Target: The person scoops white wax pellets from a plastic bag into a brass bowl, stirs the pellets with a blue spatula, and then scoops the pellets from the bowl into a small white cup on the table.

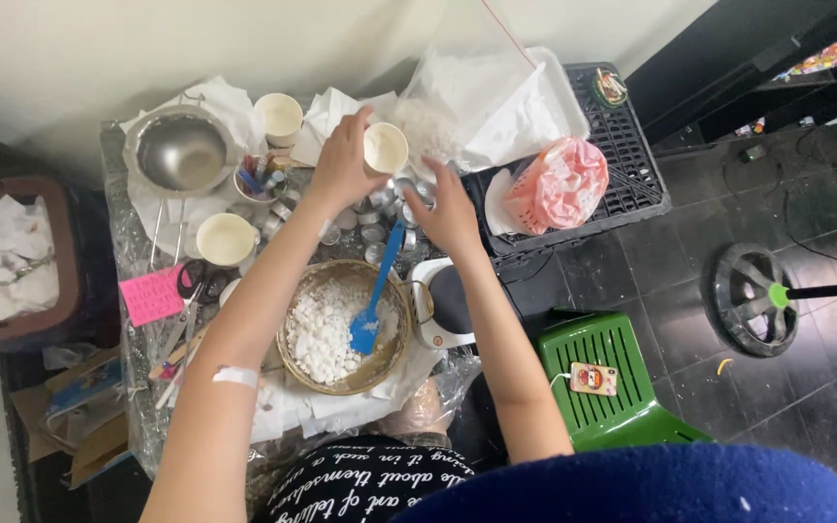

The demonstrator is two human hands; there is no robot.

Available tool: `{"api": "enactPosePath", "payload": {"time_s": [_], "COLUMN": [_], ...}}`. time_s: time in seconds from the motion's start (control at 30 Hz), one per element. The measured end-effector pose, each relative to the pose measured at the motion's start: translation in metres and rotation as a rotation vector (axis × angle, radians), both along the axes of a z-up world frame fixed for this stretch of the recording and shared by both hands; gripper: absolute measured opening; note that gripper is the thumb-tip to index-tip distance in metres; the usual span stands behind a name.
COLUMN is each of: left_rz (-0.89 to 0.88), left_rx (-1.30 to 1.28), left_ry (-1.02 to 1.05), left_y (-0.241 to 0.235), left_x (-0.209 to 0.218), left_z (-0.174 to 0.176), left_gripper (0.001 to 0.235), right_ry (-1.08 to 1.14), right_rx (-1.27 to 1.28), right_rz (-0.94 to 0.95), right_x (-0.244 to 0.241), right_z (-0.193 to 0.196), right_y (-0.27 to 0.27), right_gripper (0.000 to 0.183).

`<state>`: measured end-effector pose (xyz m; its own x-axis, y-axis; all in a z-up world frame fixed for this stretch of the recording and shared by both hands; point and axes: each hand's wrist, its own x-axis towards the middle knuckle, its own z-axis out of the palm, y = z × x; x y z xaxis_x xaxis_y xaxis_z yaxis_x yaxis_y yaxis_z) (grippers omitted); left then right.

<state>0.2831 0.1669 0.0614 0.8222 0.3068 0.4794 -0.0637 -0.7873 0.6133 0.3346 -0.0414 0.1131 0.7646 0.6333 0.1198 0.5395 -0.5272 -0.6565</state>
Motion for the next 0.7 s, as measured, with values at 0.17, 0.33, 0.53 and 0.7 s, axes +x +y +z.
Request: {"api": "enactPosePath", "payload": {"time_s": [0.17, 0.33, 0.53, 0.7], "left_rz": [-0.026, 0.004, -0.02, 0.03], "left_rx": [0.0, -0.019, -0.336, -0.033], "left_ry": [-0.013, 0.109, 0.124, -0.141], "left_y": [-0.002, 0.007, 0.018, 0.006], "left_x": [-0.009, -0.004, 0.0, -0.082], "left_z": [0.006, -0.018, -0.034, 0.065], "left_gripper": [0.112, 0.118, 0.138, 0.126], "right_ry": [-0.315, 0.019, 0.062, -0.034], "right_rx": [0.09, 0.108, -0.021, 0.25], "right_rz": [0.249, 0.382, 0.261, 0.431], "right_x": [0.057, 0.075, 0.064, -0.007], "right_z": [-0.038, -0.066, -0.033, 0.045], "right_y": [0.058, 0.084, 0.092, 0.061], "right_gripper": [0.089, 0.105, 0.101, 0.093]}}
